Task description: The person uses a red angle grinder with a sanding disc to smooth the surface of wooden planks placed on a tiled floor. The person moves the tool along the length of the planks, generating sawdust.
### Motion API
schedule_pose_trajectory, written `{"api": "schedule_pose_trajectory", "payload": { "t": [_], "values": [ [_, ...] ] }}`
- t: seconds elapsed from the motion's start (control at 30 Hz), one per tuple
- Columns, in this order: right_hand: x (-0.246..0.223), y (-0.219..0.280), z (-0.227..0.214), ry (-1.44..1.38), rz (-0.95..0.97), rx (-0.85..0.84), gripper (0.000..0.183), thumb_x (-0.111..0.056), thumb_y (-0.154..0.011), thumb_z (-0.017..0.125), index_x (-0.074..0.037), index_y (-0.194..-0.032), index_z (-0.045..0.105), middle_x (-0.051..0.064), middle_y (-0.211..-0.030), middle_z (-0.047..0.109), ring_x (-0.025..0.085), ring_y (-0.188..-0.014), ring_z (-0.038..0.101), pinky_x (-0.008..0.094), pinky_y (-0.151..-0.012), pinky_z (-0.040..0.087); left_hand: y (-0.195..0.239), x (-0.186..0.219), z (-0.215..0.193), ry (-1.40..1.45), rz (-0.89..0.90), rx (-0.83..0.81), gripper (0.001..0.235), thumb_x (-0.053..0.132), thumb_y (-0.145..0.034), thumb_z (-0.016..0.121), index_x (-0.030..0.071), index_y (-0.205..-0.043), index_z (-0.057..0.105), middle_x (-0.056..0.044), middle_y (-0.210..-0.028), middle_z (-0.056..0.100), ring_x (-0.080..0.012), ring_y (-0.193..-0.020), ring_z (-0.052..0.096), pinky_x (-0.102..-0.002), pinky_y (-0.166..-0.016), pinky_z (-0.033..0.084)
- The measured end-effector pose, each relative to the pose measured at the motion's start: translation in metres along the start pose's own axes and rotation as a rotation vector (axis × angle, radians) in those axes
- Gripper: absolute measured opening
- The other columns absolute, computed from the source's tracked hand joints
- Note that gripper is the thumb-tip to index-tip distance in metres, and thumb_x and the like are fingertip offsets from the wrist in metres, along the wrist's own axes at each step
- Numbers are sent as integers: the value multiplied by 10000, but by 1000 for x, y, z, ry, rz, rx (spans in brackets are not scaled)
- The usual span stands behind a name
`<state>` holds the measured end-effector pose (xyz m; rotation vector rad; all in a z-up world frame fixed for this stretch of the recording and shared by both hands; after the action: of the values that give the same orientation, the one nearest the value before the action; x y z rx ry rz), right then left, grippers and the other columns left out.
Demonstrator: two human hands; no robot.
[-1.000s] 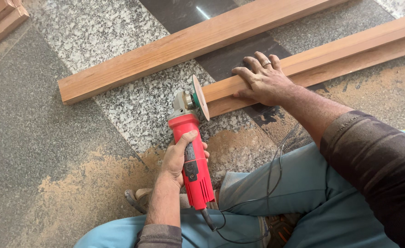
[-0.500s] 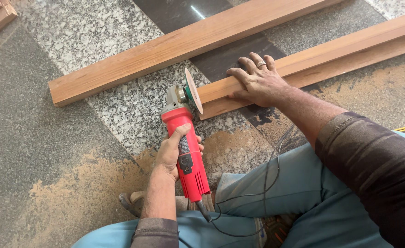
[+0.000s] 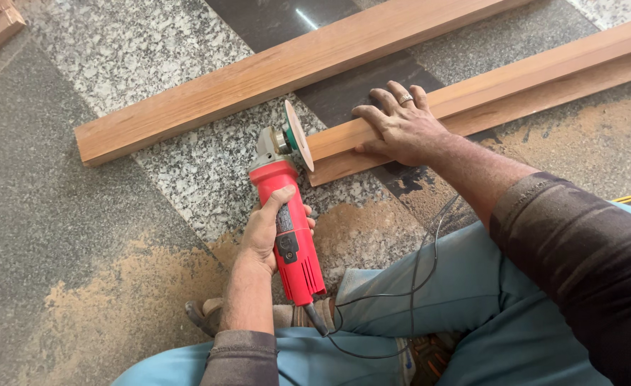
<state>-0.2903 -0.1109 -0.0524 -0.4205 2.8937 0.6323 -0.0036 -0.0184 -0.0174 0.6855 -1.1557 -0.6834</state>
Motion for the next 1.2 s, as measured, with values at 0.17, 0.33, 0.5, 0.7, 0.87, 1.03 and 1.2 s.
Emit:
{"api": "schedule_pose_trajectory", "payload": {
  "t": [0.17, 0.33, 0.5, 0.7, 0.87, 1.03, 1.2],
  "values": [
    [0, 1, -1, -5, -2, 7, 754, -758, -903, 463, -365, -1533, 328, 179, -1619, 250, 397, -1536, 78, 641, -1212, 25, 5, -2, 0, -24, -5, -2, 534, 475, -778, 767, -33, -931, 700, -157, -773, 730, -224, -591, 716, -373, -539, 624],
    [-1, 2, -3, -9, 0, 10, 754, -759, -901, 465, -367, -1531, 333, 171, -1621, 249, 396, -1541, 76, 640, -1216, 29, 10, -8, -2, -37, -57, 16, 558, 491, -771, 768, -41, -931, 713, -173, -738, 727, -236, -574, 710, -370, -546, 624],
    [-1, 2, -3, -8, -4, 3, 750, -759, -902, 459, -372, -1532, 328, 167, -1623, 241, 395, -1540, 72, 634, -1217, 15, 16, -14, -5, -60, -72, 12, 578, 502, -769, 765, -52, -928, 714, -182, -733, 732, -239, -574, 714, -367, -551, 622],
    [0, 3, -4, -13, -5, 10, 752, -763, -898, 458, -376, -1531, 335, 162, -1623, 247, 389, -1543, 73, 628, -1227, 12, 27, -22, -6, -54, -65, 26, 555, 479, -766, 779, -45, -934, 708, -161, -762, 729, -235, -606, 720, -380, -559, 625],
    [-1, 1, -4, -16, 12, -10, 761, -767, -900, 446, -374, -1540, 325, 156, -1637, 229, 385, -1546, 68, 622, -1228, 0, 31, -22, -7, -76, -80, 33, 553, 486, -767, 769, -42, -922, 714, -173, -743, 733, -239, -590, 717, -370, -553, 621],
    [0, 1, -2, -29, 6, -6, 776, -764, -903, 449, -351, -1546, 319, 173, -1638, 222, 385, -1544, 64, 620, -1224, 0, 25, -18, -5, -85, -95, 27, 551, 499, -776, 754, -35, -907, 718, -184, -722, 731, -241, -568, 706, -363, -547, 614],
    [0, 1, -2, -3, 0, 9, 779, -757, -913, 455, -333, -1553, 320, 188, -1634, 228, 393, -1543, 74, 626, -1221, 12, 19, -13, -4, -70, -89, 18, 563, 500, -781, 754, -47, -905, 714, -188, -725, 729, -242, -568, 709, -360, -546, 616]
  ]
}}
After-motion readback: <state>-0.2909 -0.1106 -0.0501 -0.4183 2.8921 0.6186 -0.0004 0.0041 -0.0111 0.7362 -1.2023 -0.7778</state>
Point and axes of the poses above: each hand's wrist, its own y-axis away from the middle knuckle, its own z-axis out of the palm, x = y × z, the point moved 2 cm from there along -y, towards the middle knuckle
